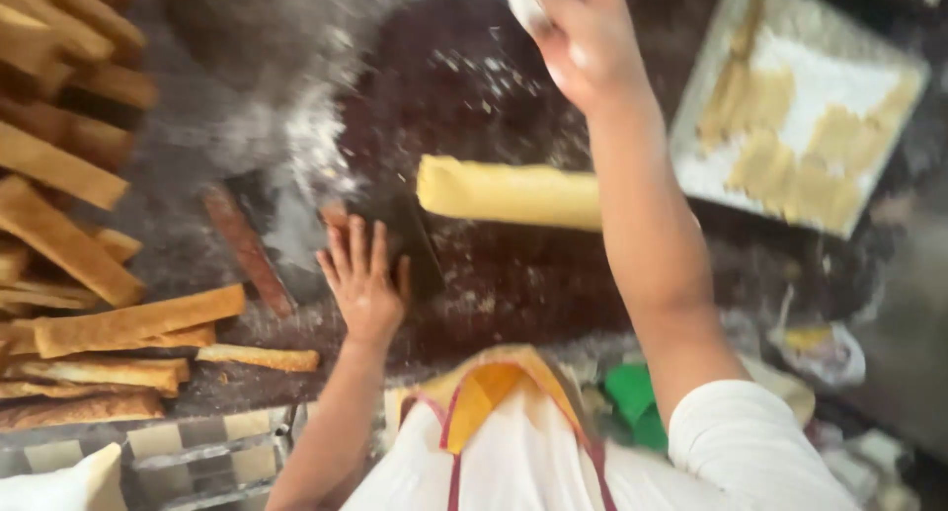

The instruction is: The recorder prepares dough by kneading and shaping it into loaves on a floured surface.

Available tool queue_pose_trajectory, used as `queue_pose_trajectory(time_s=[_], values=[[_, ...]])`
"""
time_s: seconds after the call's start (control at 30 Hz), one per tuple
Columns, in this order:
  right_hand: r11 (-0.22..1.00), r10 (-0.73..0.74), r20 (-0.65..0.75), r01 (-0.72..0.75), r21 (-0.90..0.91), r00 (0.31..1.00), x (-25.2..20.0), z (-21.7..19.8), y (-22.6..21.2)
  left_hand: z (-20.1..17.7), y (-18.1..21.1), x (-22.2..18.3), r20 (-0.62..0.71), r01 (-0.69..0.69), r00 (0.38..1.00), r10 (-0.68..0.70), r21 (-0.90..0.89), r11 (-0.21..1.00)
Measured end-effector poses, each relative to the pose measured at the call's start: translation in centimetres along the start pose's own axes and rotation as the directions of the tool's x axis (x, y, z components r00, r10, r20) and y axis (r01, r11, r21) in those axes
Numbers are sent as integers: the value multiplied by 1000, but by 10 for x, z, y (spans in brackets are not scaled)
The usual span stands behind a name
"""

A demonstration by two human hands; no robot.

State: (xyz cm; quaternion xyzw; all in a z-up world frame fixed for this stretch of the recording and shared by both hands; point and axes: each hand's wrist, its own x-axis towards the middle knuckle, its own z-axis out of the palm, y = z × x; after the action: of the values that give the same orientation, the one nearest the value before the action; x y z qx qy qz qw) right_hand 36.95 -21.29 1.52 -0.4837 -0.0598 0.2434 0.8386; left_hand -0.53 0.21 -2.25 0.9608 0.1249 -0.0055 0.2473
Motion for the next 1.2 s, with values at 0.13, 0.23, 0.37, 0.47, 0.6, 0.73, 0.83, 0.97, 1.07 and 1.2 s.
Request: queue_pose_trajectory(time_s=[0.13,0.23,0.37,0.47,0.6,0.73,0.83,0.97,1.07,1.2], values=[[961,133,-391,-22,274,911,-245,-80,-57,3,-6,0,-17,-76,997,78,70,995],[930,35,-652,214,299,757,-485,-175,-88,-13,-15,0,47,-112,993,107,133,985],[844,-46,-754,429,321,655,-719,-207,-169,-21,-40,24,55,-106,994,98,177,979],[689,2,-693,501,524,721,-774,-233,-160,-22,-59,39,26,-67,998,63,196,978],[429,34,-581,513,744,813,-681,-247,-2,-26,-64,45,1,-63,998,63,174,983],[897,193,-402,6,443,895,-520,-116,66,-29,-60,49,8,-38,999,38,166,985],[873,251,-525,-425,-241,813,-490,-79,60,-28,-59,46,27,-26,999,22,170,985],[994,48,-674,-103,-41,737,-538,-124,-16,-24,-61,32,-18,-34,999,37,173,984],[828,-288,-604,510,232,743,-649,-266,-16,-14,-54,-3,-108,-65,991,82,151,986],[778,-467,-716,626,-54,519,-681,-334,72,1,-17,-29,-164,-195,963,214,121,973]])
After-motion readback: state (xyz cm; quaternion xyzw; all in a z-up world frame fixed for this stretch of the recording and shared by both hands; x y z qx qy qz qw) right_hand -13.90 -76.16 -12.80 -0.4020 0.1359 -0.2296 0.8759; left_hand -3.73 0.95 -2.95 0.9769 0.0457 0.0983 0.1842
